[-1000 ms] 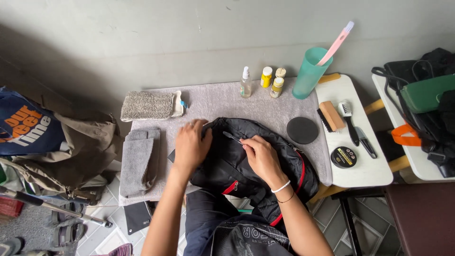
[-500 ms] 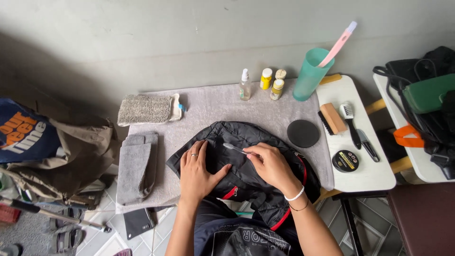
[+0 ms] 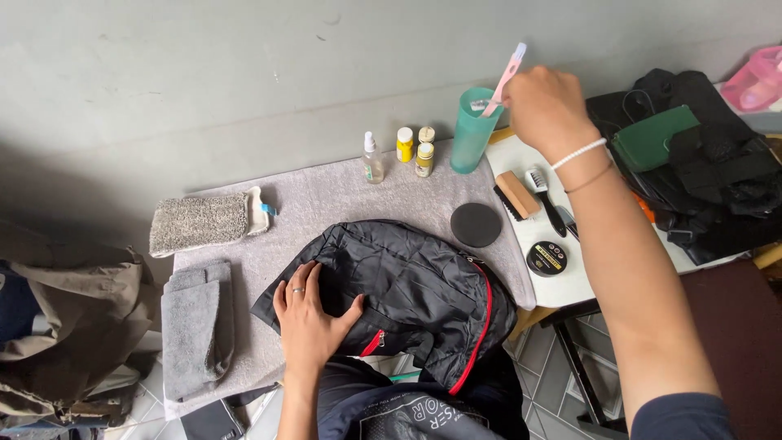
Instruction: The person is cleaning a black bag by applying a liquid solution and scrubbing the surface with a small brush.
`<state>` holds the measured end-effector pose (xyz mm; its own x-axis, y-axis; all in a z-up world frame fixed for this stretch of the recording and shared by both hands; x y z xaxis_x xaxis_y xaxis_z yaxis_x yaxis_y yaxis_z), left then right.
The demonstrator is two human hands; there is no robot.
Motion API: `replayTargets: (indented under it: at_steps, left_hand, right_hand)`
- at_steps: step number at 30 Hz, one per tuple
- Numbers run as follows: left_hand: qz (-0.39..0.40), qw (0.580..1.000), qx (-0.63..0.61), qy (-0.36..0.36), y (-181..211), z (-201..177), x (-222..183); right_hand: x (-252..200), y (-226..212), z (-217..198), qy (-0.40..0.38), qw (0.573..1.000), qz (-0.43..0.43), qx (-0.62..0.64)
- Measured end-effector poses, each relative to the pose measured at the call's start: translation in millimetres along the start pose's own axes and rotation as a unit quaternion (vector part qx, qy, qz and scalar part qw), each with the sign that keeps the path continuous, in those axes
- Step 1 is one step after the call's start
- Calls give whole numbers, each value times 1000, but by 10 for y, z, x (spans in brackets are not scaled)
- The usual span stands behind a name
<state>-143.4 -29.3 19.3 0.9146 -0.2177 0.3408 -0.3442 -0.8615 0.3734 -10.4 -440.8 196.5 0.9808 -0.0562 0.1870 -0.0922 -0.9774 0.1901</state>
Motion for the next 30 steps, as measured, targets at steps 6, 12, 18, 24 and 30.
replayTargets:
  at_steps: [6,12,18,24,30]
  left_hand:
    - [-11,1000,0,15,-17,-6,-28]
    - [-9,1000,-12,4,-28,-36,-13]
    - [-5,1000,-6,-27,-50,-30,12]
    - [-62,990,-52,-114,-12,-99,52]
    - [-66,988,-59,-127,-7,-121,61]
  right_hand:
    - [423,-69,360,-143,988,-10,-62]
    - [66,-74,-63,-175,979,46,94]
    - [-377,-35,37,-78,938,50,333]
    - [-1154,-796,333,9,856,11,517]
    - [-1831,-1812,800,-71,742,20,667]
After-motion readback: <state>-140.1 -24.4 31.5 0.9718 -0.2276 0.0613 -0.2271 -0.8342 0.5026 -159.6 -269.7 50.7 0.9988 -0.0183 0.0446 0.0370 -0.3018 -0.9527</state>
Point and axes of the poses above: each hand's wrist, its own x-axis towards the middle knuckle, its own z-axis out of the palm, y = z × x, the point moved 2 cm from there along x, towards the middle knuckle, and after that the axes turned 8 degrees about -y, right-handed, at the moved point
